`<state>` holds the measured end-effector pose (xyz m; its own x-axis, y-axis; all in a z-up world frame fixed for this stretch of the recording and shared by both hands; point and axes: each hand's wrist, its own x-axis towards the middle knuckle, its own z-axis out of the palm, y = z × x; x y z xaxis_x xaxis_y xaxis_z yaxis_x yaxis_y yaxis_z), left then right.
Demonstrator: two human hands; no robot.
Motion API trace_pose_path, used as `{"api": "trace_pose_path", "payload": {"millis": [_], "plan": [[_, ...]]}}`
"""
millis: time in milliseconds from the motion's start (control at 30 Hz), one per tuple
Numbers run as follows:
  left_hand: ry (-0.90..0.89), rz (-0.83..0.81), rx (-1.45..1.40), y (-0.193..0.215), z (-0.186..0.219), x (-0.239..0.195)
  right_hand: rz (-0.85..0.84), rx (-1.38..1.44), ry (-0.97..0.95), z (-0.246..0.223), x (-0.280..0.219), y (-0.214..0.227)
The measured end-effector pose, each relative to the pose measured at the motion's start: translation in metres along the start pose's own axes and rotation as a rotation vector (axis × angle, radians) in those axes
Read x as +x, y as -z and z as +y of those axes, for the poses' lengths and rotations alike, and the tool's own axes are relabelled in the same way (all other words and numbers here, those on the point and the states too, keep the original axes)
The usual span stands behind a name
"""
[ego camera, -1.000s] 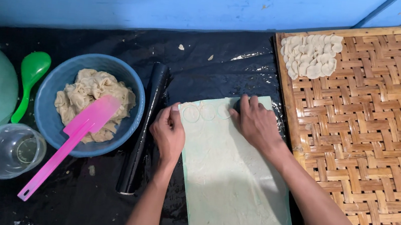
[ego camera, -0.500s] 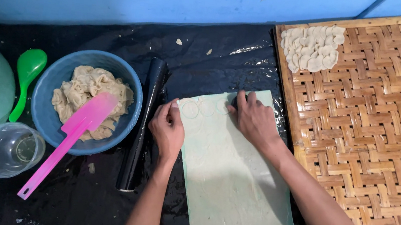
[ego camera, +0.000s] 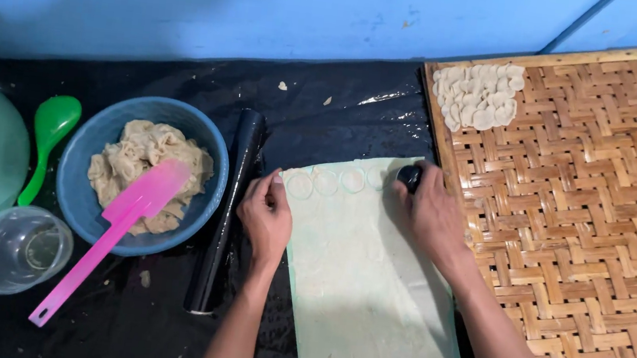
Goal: Rolling out dough and cutting it into small circular shapes using a round mold.
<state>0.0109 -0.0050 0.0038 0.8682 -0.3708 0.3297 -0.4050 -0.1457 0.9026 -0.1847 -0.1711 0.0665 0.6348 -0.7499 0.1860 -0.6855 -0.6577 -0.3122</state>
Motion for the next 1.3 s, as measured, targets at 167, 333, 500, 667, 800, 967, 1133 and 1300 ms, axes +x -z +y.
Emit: {"api": "trace_pose_path", "payload": {"millis": [167, 333, 500, 667, 800, 967, 1133, 1300], "plan": [[-0.005, -0.011, 0.018, 0.0, 0.001, 0.0, -0.074, -0.029, 0.009, 0.003, 0.004, 0.0], [-0.04, -0.002, 0.027, 0.0, 0.001, 0.002, -0.042, -0.091, 0.104, 0.006, 0.015, -0.015], [0.017, -0.04, 0.038, 0.002, 0.006, 0.002, -0.107, -0.308, 0.024, -0.003, 0.024, -0.024], [-0.006, -0.041, 0.062, 0.0, 0.006, 0.002, -0.061, -0.372, 0.04, 0.003, 0.027, -0.038], [-0.019, -0.022, 0.051, -0.002, 0.0, 0.0, -0.169, -0.366, 0.085, -0.001, 0.03, -0.019], [-0.01, -0.021, 0.041, 0.0, 0.005, 0.0, -0.114, -0.278, 0.018, 0.002, 0.027, -0.023], [-0.04, -0.007, 0.011, 0.0, 0.002, 0.0, -0.078, 0.082, -0.35, 0.022, 0.019, 0.008], [-0.01, -0.031, -0.006, 0.001, 0.0, -0.001, 0.126, 0.208, -0.339, 0.04, -0.016, 0.002]]}}
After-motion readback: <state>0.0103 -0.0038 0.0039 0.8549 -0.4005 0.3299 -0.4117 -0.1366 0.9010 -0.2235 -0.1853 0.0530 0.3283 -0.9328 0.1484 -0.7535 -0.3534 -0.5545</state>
